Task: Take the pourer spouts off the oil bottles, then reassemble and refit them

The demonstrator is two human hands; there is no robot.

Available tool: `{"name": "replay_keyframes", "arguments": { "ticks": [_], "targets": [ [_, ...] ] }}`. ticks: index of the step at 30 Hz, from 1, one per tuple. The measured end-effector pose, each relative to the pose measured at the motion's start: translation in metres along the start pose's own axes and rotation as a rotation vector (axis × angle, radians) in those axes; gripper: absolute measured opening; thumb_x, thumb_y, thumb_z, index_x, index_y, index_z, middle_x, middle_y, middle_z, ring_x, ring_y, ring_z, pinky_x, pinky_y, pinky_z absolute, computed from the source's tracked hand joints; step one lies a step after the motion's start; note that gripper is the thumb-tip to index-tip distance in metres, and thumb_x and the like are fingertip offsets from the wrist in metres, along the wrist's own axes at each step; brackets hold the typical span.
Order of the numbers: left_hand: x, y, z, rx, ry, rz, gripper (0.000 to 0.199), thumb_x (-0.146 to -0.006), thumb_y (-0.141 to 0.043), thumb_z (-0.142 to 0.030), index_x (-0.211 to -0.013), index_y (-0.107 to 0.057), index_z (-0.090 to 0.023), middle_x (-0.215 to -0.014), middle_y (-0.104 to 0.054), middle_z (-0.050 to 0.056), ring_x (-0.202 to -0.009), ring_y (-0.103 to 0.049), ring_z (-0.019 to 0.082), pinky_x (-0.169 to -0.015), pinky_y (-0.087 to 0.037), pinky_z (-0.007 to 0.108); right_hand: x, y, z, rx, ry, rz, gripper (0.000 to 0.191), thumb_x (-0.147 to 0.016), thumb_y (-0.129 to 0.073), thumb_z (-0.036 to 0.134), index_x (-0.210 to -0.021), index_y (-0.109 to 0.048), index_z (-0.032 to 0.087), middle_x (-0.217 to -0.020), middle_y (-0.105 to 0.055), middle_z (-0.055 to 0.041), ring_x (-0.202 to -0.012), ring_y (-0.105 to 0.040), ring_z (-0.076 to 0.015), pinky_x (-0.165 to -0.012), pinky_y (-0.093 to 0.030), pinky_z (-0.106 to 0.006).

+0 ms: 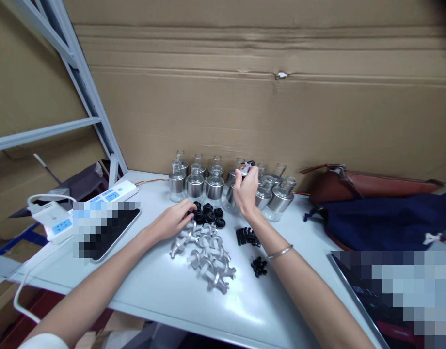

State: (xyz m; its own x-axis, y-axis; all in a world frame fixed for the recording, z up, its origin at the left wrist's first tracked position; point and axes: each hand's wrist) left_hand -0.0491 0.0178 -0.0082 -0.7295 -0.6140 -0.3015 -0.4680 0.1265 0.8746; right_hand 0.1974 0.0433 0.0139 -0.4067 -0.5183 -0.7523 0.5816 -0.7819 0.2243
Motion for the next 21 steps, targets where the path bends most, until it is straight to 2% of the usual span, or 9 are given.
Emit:
{"name": "replay_keyframes", "arguments": {
  "ticks": [7, 12, 17, 19, 21],
  "targets": [
    [0.000, -0.003, 0.000, -0.007, 0.012, -0.010, 0.018, -0.096, -0.035, -0.024, -0.107, -0.048, -0.019, -0.114, -0.051, 0.010, -0.085, -0.060, 0.019, -0.080, -0.049, 0.033, -0.002, -0.007, -0.001, 0.050, -0.056, -0.041, 0.023, -0.089, -0.036, 0.046, -0.090, -0.035, 0.022, -0.090, -0.052, -0.0110, -0.083, -0.059, -0.0301, -0.076, -0.046, -0.045],
    [0.000, -0.004, -0.001, -0.014, 0.012, -0.005, 0.018, -0.096, -0.037, -0.024, -0.108, -0.048, -0.019, -0.116, -0.050, 0.010, -0.079, -0.060, 0.017, -0.078, -0.050, 0.033, -0.004, -0.010, -0.003, 0.019, -0.107, -0.062, 0.026, -0.093, -0.034, 0.049, -0.093, -0.032, 0.023, -0.076, -0.056, -0.0055, -0.064, -0.061, -0.0267, -0.065, -0.048, -0.041],
    [0.001, -0.002, -0.004, -0.018, 0.016, -0.003, 0.018, -0.095, -0.037, -0.024, -0.108, -0.050, -0.019, -0.116, -0.051, 0.009, -0.083, -0.061, 0.017, -0.081, -0.051, 0.033, -0.004, -0.012, -0.001, -0.065, -0.122, -0.070, 0.029, -0.096, -0.027, 0.053, -0.095, -0.027, 0.023, -0.067, -0.054, -0.0004, -0.047, -0.057, -0.0215, -0.049, -0.042, -0.031],
    [0.001, -0.002, -0.004, -0.017, 0.018, -0.002, 0.018, -0.095, -0.038, -0.024, -0.108, -0.050, -0.019, -0.116, -0.051, 0.009, -0.088, -0.061, 0.019, -0.083, -0.050, 0.034, -0.003, -0.012, 0.000, -0.087, -0.108, -0.074, 0.030, -0.097, -0.027, 0.054, -0.095, -0.027, 0.024, -0.070, -0.054, -0.0014, -0.049, -0.057, -0.0211, -0.050, -0.043, -0.031],
    [0.001, -0.001, -0.004, -0.014, 0.021, -0.003, 0.018, -0.095, -0.038, -0.024, -0.109, -0.050, -0.019, -0.116, -0.051, 0.009, -0.090, -0.061, 0.020, -0.084, -0.050, 0.034, -0.002, -0.011, 0.001, -0.093, -0.084, -0.084, 0.031, -0.096, -0.027, 0.054, -0.097, -0.029, 0.023, -0.076, -0.054, -0.0041, -0.059, -0.060, -0.0232, -0.058, -0.047, -0.036]
  ]
}}
Point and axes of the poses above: each hand's wrist, its own x-axis away from the middle knuckle, its own y-axis out of the back of the hand, z = x × y
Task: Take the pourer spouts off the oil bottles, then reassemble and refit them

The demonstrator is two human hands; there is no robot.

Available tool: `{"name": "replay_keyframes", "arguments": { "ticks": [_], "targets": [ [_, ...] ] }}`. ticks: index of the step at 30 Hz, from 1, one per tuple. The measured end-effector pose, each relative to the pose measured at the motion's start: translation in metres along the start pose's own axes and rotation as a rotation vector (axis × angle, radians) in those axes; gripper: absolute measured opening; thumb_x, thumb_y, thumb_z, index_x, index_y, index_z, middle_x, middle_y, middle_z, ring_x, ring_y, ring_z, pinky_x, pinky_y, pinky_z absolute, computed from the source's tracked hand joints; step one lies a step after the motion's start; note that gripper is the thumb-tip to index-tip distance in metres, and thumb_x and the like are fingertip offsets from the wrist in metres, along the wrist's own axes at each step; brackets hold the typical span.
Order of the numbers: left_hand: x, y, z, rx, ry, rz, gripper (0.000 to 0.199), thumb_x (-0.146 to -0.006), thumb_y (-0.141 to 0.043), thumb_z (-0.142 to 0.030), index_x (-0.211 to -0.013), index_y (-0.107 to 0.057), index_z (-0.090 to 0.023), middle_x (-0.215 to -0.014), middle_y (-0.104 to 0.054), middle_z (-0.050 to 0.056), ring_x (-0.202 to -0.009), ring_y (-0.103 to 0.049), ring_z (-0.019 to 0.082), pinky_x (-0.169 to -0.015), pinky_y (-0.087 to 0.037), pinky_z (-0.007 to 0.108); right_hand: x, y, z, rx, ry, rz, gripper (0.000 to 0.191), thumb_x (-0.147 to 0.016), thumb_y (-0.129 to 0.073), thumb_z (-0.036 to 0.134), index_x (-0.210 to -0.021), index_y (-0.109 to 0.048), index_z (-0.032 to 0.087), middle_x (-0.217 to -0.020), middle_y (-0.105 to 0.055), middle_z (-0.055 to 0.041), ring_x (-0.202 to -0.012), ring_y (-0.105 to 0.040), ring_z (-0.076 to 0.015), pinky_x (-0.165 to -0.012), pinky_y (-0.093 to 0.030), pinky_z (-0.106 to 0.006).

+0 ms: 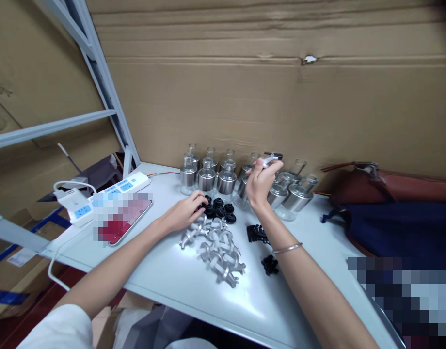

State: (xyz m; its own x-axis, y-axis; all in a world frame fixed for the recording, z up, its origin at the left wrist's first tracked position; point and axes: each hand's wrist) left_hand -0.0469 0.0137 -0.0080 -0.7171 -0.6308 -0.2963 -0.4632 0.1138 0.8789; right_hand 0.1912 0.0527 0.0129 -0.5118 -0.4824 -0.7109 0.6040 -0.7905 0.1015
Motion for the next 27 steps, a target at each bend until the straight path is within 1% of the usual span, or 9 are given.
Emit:
{"name": "replay_keyframes", "arguments": {
  "ticks": [4, 7, 9, 12, 16, 19, 21, 23, 27],
  "targets": [
    [0.000, 0.000, -0.001, 0.011, -0.005, -0.018, 0.019, -0.095, -0.039, -0.024, -0.109, -0.050, -0.019, -0.116, -0.052, 0.009, -0.088, -0.061, 0.019, -0.081, -0.051, 0.033, 0.004, 0.004, 0.006, 0.006, 0.091, -0.020, 0.038, -0.094, -0.032, 0.058, -0.100, -0.036, 0.021, -0.100, -0.050, -0.0146, -0.095, -0.056, -0.0296, -0.084, -0.044, -0.049],
    [-0.001, 0.001, -0.002, 0.035, -0.021, -0.058, 0.019, -0.095, -0.041, -0.024, -0.111, -0.049, -0.019, -0.112, -0.053, 0.008, -0.086, -0.060, 0.019, -0.080, -0.050, 0.033, 0.010, 0.012, 0.020, 0.053, 0.263, -0.035, 0.038, -0.094, -0.036, 0.056, -0.102, -0.045, 0.020, -0.107, -0.042, -0.0144, -0.104, -0.049, -0.0297, -0.090, -0.042, -0.049],
    [-0.001, 0.000, -0.003, 0.059, -0.037, -0.106, 0.020, -0.095, -0.041, -0.027, -0.113, -0.047, -0.019, -0.108, -0.054, 0.008, -0.081, -0.059, 0.017, -0.080, -0.050, 0.033, 0.017, 0.021, 0.033, 0.081, 0.379, -0.007, 0.033, -0.096, -0.040, 0.052, -0.101, -0.050, 0.021, -0.101, -0.041, -0.0116, -0.100, -0.049, -0.0288, -0.087, -0.043, -0.048],
    [0.000, -0.004, -0.009, 0.102, -0.061, -0.197, 0.033, -0.095, -0.044, -0.039, -0.120, -0.039, -0.018, -0.104, -0.054, 0.008, -0.073, -0.055, 0.015, -0.079, -0.049, 0.035, 0.033, 0.040, 0.054, 0.025, 0.464, 0.211, 0.021, -0.096, -0.046, 0.041, -0.104, -0.054, 0.022, -0.094, -0.047, -0.0098, -0.091, -0.052, -0.0262, -0.079, -0.046, -0.043],
    [0.004, -0.013, -0.028, 0.203, -0.179, -0.312, 0.069, -0.082, -0.057, -0.063, -0.128, -0.029, -0.020, -0.106, -0.055, 0.009, -0.070, -0.054, 0.015, -0.071, -0.049, 0.033, 0.059, 0.071, 0.069, -0.065, 0.458, 0.525, 0.012, -0.095, -0.051, 0.035, -0.097, -0.052, 0.023, -0.088, -0.052, -0.0069, -0.079, -0.054, -0.0225, -0.065, -0.047, -0.035],
    [0.007, -0.018, -0.046, 0.240, -0.334, -0.364, 0.072, -0.081, -0.054, -0.067, -0.130, -0.030, -0.022, -0.108, -0.059, 0.011, -0.078, -0.058, 0.020, -0.074, -0.047, 0.036, 0.078, 0.089, 0.071, -0.108, 0.445, 0.685, 0.009, -0.095, -0.052, 0.030, -0.091, -0.050, 0.022, -0.084, -0.050, -0.0041, -0.073, -0.054, -0.0194, -0.062, -0.046, -0.031],
    [0.008, -0.020, -0.055, 0.228, -0.380, -0.367, 0.061, -0.087, -0.047, -0.064, -0.129, -0.032, -0.022, -0.107, -0.061, 0.011, -0.086, -0.060, 0.022, -0.075, -0.046, 0.035, 0.088, 0.096, 0.069, -0.124, 0.420, 0.744, 0.007, -0.095, -0.051, 0.027, -0.090, -0.049, 0.022, -0.083, -0.050, -0.0031, -0.071, -0.054, -0.0184, -0.061, -0.046, -0.030],
    [0.008, -0.021, -0.058, 0.210, -0.387, -0.366, 0.054, -0.091, -0.042, -0.061, -0.127, -0.035, -0.021, -0.104, -0.063, 0.010, -0.088, -0.061, 0.022, -0.073, -0.046, 0.034, 0.093, 0.101, 0.067, -0.118, 0.384, 0.751, 0.003, -0.094, -0.050, 0.025, -0.094, -0.048, 0.023, -0.082, -0.052, -0.0025, -0.070, -0.053, -0.0184, -0.060, -0.045, -0.029],
    [0.008, -0.024, -0.055, 0.187, -0.361, -0.307, 0.057, -0.088, -0.042, -0.064, -0.124, -0.039, -0.019, -0.102, -0.061, 0.010, -0.089, -0.060, 0.022, -0.075, -0.049, 0.035, 0.096, 0.104, 0.066, -0.094, 0.374, 0.725, 0.019, -0.092, -0.051, 0.024, -0.109, -0.044, 0.024, -0.082, -0.058, -0.0026, -0.066, -0.055, -0.0186, -0.058, -0.045, -0.029]
  ]
}}
Point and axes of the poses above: each hand's wrist, its own x-axis away from the middle knuckle, its own y-axis out of the back of the hand, z = x × y
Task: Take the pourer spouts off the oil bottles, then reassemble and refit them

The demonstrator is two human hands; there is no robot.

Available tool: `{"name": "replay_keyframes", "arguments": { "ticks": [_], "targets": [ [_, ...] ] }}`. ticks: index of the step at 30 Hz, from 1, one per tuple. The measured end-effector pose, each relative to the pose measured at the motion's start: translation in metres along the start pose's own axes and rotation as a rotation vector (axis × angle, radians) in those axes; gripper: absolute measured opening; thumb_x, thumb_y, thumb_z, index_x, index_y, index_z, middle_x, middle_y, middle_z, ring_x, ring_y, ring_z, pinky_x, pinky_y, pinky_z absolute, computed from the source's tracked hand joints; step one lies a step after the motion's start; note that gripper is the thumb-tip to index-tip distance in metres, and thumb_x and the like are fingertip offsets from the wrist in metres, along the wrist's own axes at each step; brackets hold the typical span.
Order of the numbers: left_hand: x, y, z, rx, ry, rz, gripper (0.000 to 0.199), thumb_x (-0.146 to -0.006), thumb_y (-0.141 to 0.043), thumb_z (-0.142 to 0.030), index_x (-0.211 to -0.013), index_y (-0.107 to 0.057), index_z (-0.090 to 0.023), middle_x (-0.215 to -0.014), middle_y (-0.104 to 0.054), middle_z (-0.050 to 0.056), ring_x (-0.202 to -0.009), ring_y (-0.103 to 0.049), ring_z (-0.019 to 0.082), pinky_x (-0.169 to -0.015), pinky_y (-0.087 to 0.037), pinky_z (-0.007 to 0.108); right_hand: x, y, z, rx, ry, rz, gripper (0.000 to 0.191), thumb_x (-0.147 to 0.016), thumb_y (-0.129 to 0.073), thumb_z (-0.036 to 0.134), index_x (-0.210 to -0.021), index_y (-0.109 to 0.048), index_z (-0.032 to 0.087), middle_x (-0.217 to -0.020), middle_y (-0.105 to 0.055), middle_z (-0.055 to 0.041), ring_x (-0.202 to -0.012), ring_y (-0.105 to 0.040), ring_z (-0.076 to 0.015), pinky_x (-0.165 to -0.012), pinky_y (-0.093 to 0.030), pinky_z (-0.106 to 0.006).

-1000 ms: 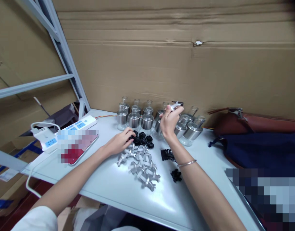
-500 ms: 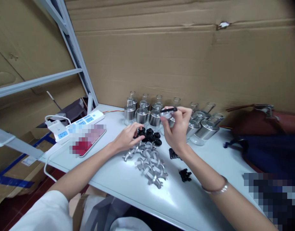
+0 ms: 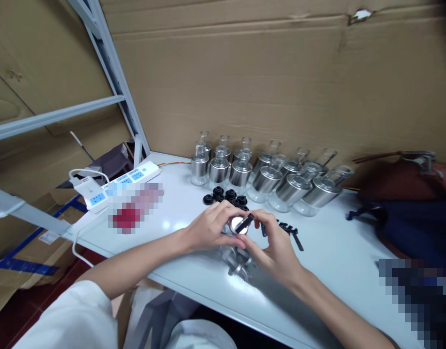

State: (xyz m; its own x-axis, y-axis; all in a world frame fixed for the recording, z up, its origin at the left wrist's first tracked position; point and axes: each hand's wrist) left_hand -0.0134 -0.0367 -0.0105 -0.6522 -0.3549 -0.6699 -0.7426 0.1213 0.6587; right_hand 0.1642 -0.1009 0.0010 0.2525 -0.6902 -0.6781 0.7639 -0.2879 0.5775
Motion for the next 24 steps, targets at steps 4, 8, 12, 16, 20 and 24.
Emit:
{"name": "replay_keyframes", "arguments": {
  "ticks": [4, 8, 12, 16, 20, 24],
  "targets": [
    [0.0020, -0.0004, 0.0046, -0.064, -0.040, 0.024, 0.057, -0.087, -0.045, -0.063, -0.121, -0.043, -0.017, -0.099, -0.059, 0.010, -0.089, -0.059, 0.022, -0.074, -0.048, 0.034, 0.0016, 0.0014, 0.0011, -0.008, -0.024, 0.026, 0.017, -0.093, -0.050, 0.024, -0.109, -0.044, 0.023, -0.088, -0.061, -0.0045, -0.068, -0.056, -0.0174, -0.061, -0.047, -0.028],
    [0.0009, 0.0008, 0.0064, -0.143, -0.100, 0.030, 0.050, -0.090, -0.045, -0.059, -0.116, -0.043, -0.016, -0.095, -0.060, 0.009, -0.086, -0.058, 0.021, -0.071, -0.045, 0.032, 0.0038, 0.0014, 0.0032, -0.033, -0.072, 0.039, 0.014, -0.093, -0.050, 0.025, -0.107, -0.047, 0.022, -0.085, -0.060, -0.0032, -0.069, -0.056, -0.0167, -0.062, -0.048, -0.027],
    [0.0003, 0.0023, 0.0091, -0.165, -0.065, 0.137, 0.050, -0.089, -0.045, -0.062, -0.107, -0.045, -0.015, -0.091, -0.060, 0.008, -0.079, -0.056, 0.020, -0.068, -0.041, 0.031, 0.0039, 0.0011, 0.0060, -0.030, -0.078, 0.046, 0.005, -0.095, -0.049, 0.027, -0.097, -0.049, 0.023, -0.081, -0.062, -0.0020, -0.067, -0.057, -0.0173, -0.059, -0.047, -0.028],
    [0.0004, 0.0016, 0.0109, -0.191, -0.082, 0.195, 0.052, -0.086, -0.043, -0.067, -0.094, -0.045, -0.016, -0.082, -0.057, 0.006, -0.068, -0.051, 0.018, -0.064, -0.037, 0.030, 0.0039, 0.0009, 0.0049, 0.047, -0.054, 0.053, 0.013, -0.096, -0.049, 0.035, -0.092, -0.051, 0.023, -0.081, -0.065, -0.0027, -0.067, -0.059, -0.0192, -0.060, -0.045, -0.031],
    [-0.0005, 0.0002, 0.0081, -0.227, -0.112, 0.196, 0.056, -0.083, -0.042, -0.073, -0.087, -0.044, -0.017, -0.077, -0.056, 0.004, -0.064, -0.050, 0.016, -0.062, -0.036, 0.030, 0.0049, 0.0007, 0.0008, 0.142, 0.034, 0.030, 0.023, -0.097, -0.048, 0.043, -0.090, -0.051, 0.022, -0.078, -0.066, -0.0033, -0.070, -0.060, -0.0208, -0.065, -0.039, -0.034],
    [-0.0021, 0.0005, 0.0037, -0.228, -0.150, 0.185, 0.048, -0.089, -0.042, -0.064, -0.084, -0.045, -0.017, -0.074, -0.055, 0.004, -0.062, -0.049, 0.016, -0.060, -0.036, 0.029, 0.0048, 0.0014, -0.0003, 0.233, 0.083, 0.024, 0.029, -0.098, -0.046, 0.048, -0.090, -0.048, 0.020, -0.079, -0.066, -0.0045, -0.071, -0.060, -0.0210, -0.068, -0.034, -0.035]
  ]
}}
Point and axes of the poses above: each hand's wrist, its own x-axis away from the middle knuckle, its own y-axis out of the back of the hand, z = x × y
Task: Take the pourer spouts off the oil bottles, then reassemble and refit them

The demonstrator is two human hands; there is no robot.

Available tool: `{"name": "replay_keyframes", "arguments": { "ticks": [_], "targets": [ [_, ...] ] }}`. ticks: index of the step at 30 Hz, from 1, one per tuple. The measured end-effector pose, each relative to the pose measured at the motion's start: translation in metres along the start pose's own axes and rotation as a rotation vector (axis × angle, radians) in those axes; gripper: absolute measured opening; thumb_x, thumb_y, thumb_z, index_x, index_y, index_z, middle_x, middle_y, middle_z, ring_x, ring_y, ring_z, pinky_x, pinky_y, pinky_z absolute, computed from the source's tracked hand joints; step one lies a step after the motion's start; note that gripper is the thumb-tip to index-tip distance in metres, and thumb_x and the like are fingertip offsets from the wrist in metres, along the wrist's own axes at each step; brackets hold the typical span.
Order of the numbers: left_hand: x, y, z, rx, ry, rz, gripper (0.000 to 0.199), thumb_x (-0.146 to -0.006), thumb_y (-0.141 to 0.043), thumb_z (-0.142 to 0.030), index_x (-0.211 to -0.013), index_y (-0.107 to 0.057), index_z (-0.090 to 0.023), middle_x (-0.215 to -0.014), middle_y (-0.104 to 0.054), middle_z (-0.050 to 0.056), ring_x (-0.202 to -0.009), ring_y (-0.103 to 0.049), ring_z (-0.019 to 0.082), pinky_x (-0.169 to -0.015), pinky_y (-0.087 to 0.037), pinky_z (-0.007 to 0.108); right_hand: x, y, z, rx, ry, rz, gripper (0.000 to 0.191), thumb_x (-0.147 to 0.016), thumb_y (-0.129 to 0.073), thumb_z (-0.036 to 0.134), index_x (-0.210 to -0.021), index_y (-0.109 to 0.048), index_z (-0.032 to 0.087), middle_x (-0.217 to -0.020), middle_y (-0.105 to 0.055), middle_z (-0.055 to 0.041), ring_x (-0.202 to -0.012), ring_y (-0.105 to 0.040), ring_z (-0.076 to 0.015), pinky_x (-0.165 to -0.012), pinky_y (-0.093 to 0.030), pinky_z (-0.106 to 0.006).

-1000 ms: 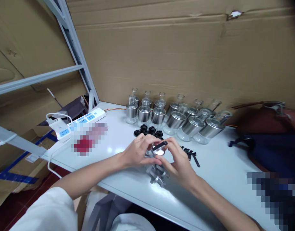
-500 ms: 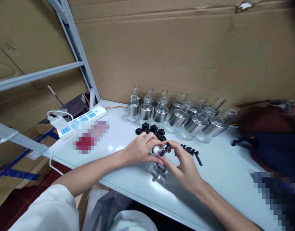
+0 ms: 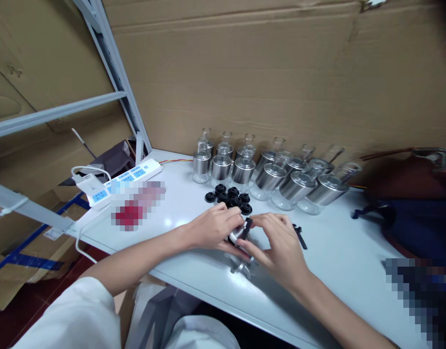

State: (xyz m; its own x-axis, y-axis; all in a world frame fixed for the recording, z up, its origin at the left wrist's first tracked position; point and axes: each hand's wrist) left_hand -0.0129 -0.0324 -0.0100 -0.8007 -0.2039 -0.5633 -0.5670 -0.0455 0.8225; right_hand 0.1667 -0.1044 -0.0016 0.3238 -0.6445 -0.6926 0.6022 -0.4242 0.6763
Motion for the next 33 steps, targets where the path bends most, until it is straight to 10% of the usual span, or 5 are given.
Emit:
{"name": "replay_keyframes", "arguments": {
  "ticks": [13, 33],
  "targets": [
    [0.0046, -0.0038, 0.0015, 0.052, -0.055, -0.042, 0.022, -0.093, -0.045, -0.036, -0.090, -0.049, -0.015, -0.076, -0.062, 0.007, -0.066, -0.057, 0.018, -0.061, -0.041, 0.029, -0.0053, 0.0050, 0.0063, 0.229, 0.085, -0.001, 0.031, -0.098, -0.041, 0.045, -0.092, -0.050, 0.016, -0.072, -0.061, -0.0056, -0.066, -0.054, -0.0213, -0.065, -0.028, -0.035],
    [0.0029, -0.0056, 0.0016, -0.027, -0.147, -0.050, 0.039, -0.098, -0.034, -0.047, -0.076, -0.047, -0.018, -0.064, -0.061, 0.002, -0.055, -0.050, 0.014, -0.064, -0.038, 0.029, -0.0060, 0.0063, 0.0067, 0.233, 0.130, 0.035, 0.051, -0.100, -0.032, 0.053, -0.075, -0.054, 0.015, -0.062, -0.056, -0.0045, -0.062, -0.050, -0.0198, -0.064, -0.028, -0.032]
  ]
}}
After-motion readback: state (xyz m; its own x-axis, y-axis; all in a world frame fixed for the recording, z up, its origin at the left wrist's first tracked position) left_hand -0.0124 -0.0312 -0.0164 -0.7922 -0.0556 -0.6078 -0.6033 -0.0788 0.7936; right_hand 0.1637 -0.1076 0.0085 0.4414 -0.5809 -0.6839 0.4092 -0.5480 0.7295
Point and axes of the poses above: each hand's wrist, its own x-axis away from the middle knuckle, its own y-axis out of the back of the hand, z = x × y
